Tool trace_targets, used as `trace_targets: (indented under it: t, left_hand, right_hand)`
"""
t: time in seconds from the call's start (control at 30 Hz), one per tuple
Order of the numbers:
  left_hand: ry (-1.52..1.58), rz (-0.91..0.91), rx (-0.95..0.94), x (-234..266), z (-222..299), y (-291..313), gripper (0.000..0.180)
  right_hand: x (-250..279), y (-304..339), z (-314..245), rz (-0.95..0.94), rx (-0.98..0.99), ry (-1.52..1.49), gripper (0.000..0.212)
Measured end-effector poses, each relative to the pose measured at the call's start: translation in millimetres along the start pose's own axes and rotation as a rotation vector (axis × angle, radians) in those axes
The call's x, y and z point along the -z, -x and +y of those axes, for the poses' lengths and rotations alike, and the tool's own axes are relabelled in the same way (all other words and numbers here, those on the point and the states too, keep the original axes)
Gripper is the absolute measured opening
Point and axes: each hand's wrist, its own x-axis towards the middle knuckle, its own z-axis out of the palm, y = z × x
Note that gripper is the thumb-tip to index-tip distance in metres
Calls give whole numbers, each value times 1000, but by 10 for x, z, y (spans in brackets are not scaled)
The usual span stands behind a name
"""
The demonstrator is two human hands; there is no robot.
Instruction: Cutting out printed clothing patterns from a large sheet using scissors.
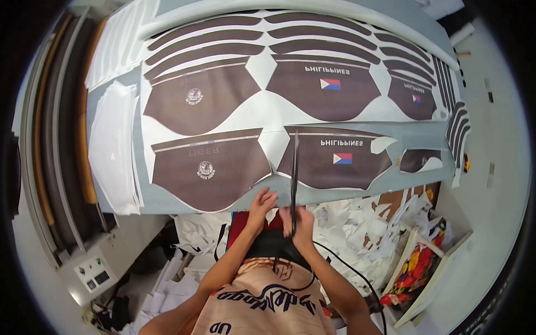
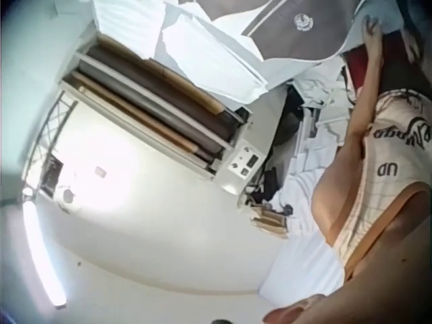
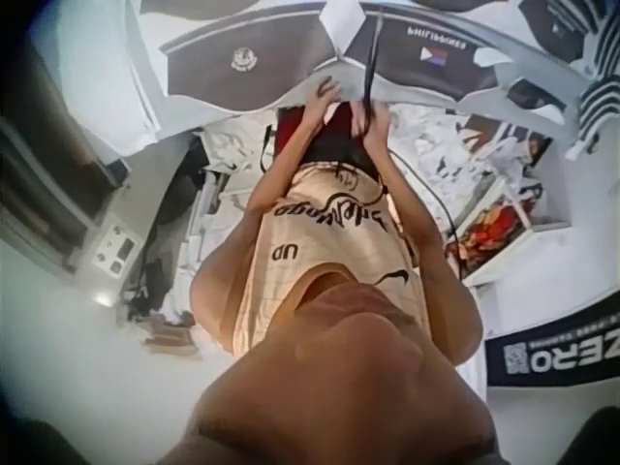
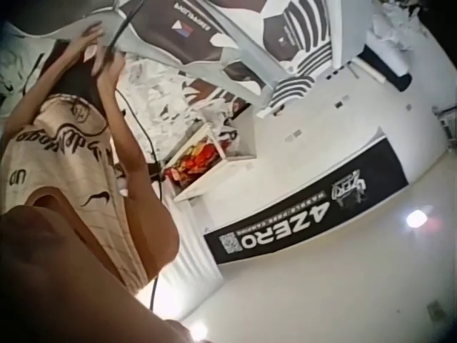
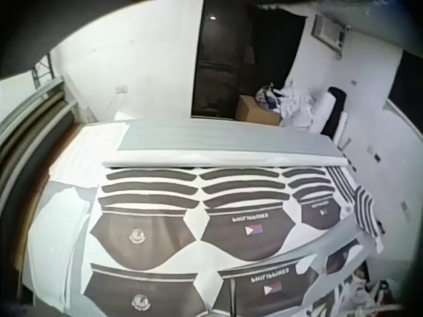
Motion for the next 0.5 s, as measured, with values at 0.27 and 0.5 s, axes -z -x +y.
trace_targets:
  t: [0.27, 0.5]
  left_hand:
    - [353, 328, 202, -1109, -35, -486, 42]
    - [268, 653, 110, -1465, -418, -833, 34]
  right_hand:
    - [-497, -1860, -1699, -256, 174, -90, 44]
    - [1315, -2611, -2375, -768, -106, 1068, 31]
